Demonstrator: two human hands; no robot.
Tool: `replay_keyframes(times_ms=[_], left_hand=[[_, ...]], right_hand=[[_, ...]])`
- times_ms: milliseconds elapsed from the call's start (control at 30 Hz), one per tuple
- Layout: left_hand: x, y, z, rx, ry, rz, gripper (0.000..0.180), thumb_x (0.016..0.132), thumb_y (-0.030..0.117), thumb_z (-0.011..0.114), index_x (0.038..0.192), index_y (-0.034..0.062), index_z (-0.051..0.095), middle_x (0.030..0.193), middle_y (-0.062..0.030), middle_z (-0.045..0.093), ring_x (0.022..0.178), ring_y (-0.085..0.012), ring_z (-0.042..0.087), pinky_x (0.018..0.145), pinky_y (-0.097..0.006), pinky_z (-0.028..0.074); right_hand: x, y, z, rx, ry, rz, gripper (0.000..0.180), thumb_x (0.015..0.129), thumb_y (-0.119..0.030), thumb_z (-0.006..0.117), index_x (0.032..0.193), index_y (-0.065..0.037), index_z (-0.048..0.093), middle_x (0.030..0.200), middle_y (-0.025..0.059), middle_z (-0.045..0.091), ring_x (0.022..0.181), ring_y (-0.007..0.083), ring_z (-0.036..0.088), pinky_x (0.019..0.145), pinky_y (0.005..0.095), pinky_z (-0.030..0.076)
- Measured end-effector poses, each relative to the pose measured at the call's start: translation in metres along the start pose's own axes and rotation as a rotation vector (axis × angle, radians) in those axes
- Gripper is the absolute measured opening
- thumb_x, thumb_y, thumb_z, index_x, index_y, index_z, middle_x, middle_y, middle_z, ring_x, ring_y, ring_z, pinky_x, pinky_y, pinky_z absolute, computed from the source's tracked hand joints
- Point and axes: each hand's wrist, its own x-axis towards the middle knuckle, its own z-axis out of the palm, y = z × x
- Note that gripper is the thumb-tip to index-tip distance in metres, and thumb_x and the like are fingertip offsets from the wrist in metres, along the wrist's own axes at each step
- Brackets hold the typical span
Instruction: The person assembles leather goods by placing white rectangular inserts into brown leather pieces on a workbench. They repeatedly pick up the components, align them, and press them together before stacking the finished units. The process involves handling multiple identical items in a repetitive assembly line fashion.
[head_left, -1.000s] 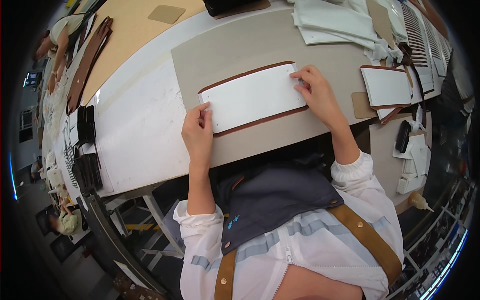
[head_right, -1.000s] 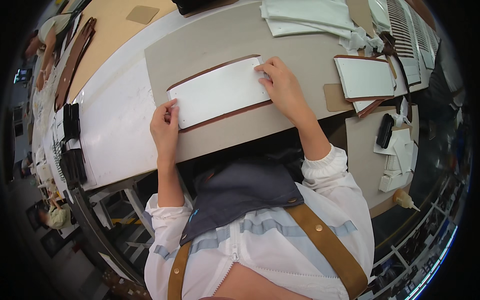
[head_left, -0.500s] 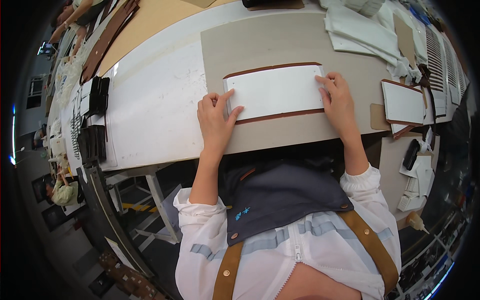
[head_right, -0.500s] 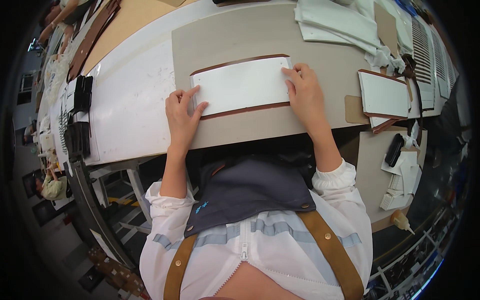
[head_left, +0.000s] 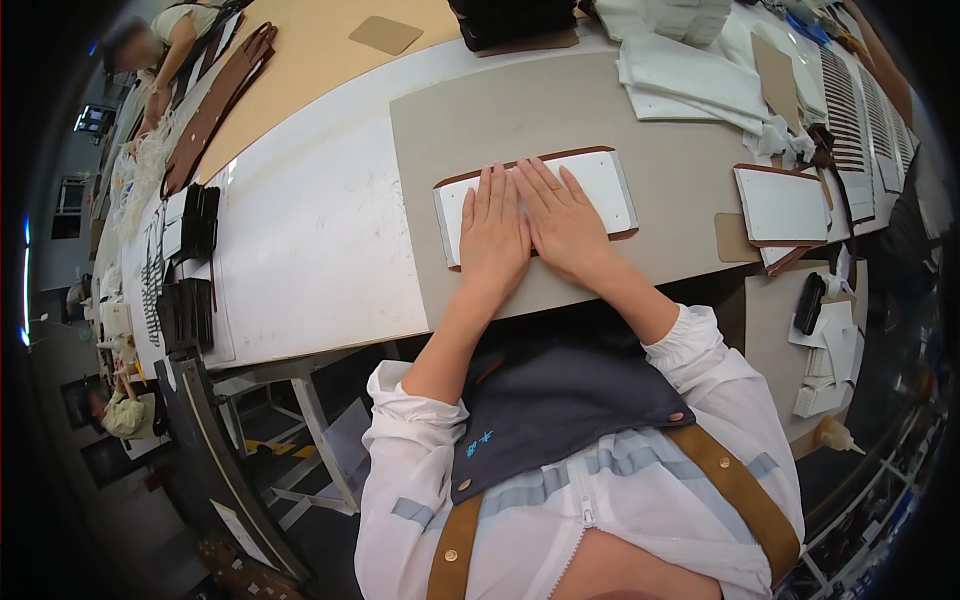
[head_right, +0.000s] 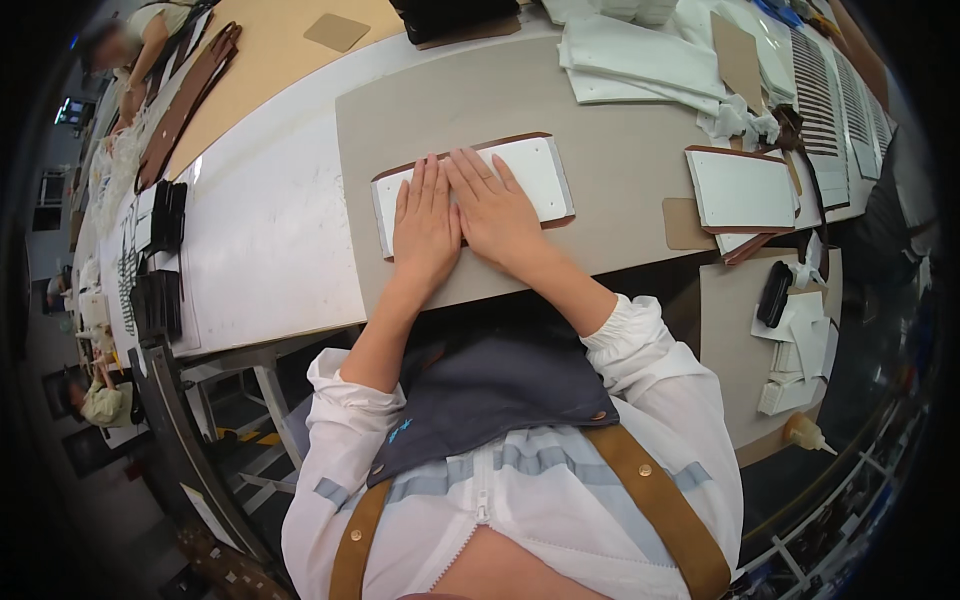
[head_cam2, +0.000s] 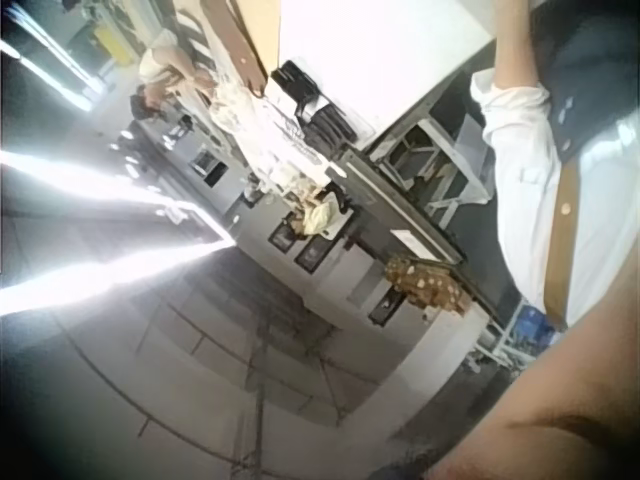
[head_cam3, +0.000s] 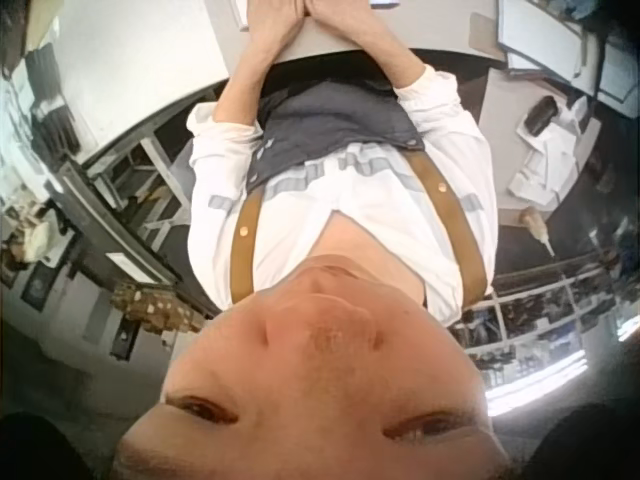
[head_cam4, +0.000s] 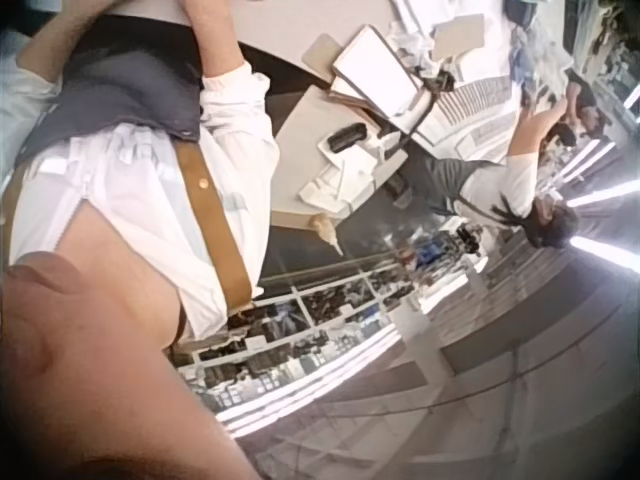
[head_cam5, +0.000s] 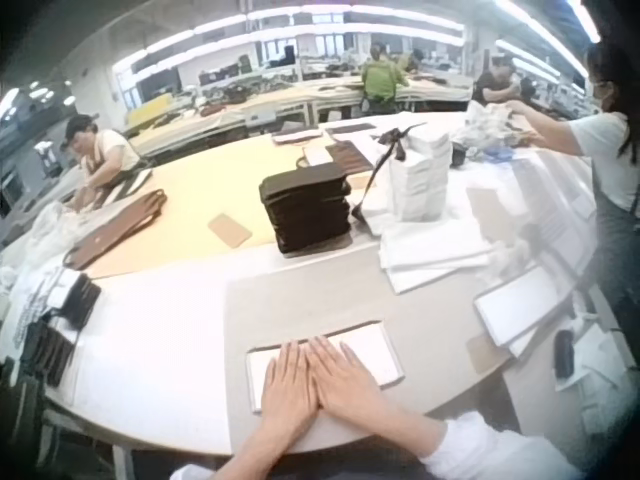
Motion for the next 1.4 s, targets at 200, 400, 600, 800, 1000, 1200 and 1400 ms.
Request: replay_keyframes(times_ms=[200,400,600,800,1000,1200,1400], left_hand=[[-0.009,-0.008,-0.021,0.130,-0.065,-0.043,0.069,0.099,0.042,0.053,0.158,0.0107,0.036,0.167,-0.0146,0.026,0.156,-0.0341,0.019,0.125,-0.053,0.014],[-0.019,-0.016,-0.031,0.117,-0.068,-0.073,0.077,0.098,0.051,0.057,0.159,0.0101,0.034,0.168,-0.0174,0.023,0.156,-0.0380,0.016,0.125,-0.053,0.011],[-0.020,-0.029,-0.015,-0.076,0.052,-0.130,0.083,0.098,0.057,0.052,0.158,0.0025,0.033,0.166,-0.0250,0.019,0.156,-0.0421,0.013,0.125,-0.054,0.010],[0.021,-0.042,-0.031,-0.225,0.030,-0.094,0.070,0.098,0.042,0.063,0.150,0.0007,0.043,0.147,-0.0231,0.048,0.140,-0.0405,0.039,0.118,-0.051,0.022],[0.078,-0.044,-0.044,-0.303,-0.283,-0.195,0.034,0.087,0.028,0.078,0.111,0.0058,0.068,0.103,-0.0070,0.067,0.096,-0.0215,0.061,0.091,-0.038,0.045],[0.082,-0.067,-0.032,-0.467,-0.214,-0.031,0.022,0.083,0.019,0.080,0.094,0.0028,0.070,0.081,-0.0048,0.065,0.075,-0.0155,0.060,0.075,-0.031,0.049],[0.073,-0.042,-0.045,-0.446,-0.420,-0.171,0.019,0.088,0.014,0.075,0.097,0.0003,0.066,0.087,-0.0058,0.065,0.082,-0.0143,0.060,0.077,-0.029,0.049]], right_hand=[[-0.011,0.013,-0.010,-0.101,-0.067,0.104,0.078,0.100,-0.052,0.049,0.156,0.001,0.034,0.164,0.0198,0.030,0.155,0.0290,0.021,0.126,0.0476,0.013],[-0.027,0.024,-0.021,-0.141,-0.062,0.267,0.098,0.095,-0.066,0.050,0.157,0.006,0.026,0.166,0.0239,0.020,0.157,0.0336,0.012,0.126,0.0488,0.009],[-0.039,0.044,-0.031,0.622,0.310,0.427,0.070,0.104,-0.045,0.053,0.152,0.004,0.039,0.155,0.0239,0.042,0.148,0.0306,0.034,0.122,0.0413,0.025],[-0.098,0.059,-0.061,1.120,0.617,0.689,0.036,0.109,-0.023,0.048,0.136,0.000,0.057,0.128,0.0095,0.064,0.124,0.0163,0.058,0.108,0.0322,0.043],[-0.118,0.047,-0.067,1.112,0.552,0.668,0.027,0.105,-0.015,0.055,0.127,0.000,0.061,0.119,0.0058,0.067,0.114,0.0125,0.060,0.103,0.0291,0.045],[-0.123,0.043,-0.057,0.942,0.478,0.648,0.027,0.101,-0.011,0.058,0.126,-0.001,0.062,0.122,0.0067,0.067,0.115,0.0153,0.061,0.103,0.0315,0.046],[-0.109,0.027,-0.055,0.940,0.519,0.597,0.030,0.094,-0.009,0.065,0.123,-0.001,0.062,0.116,0.0115,0.066,0.105,0.0221,0.064,0.093,0.0337,0.051]])
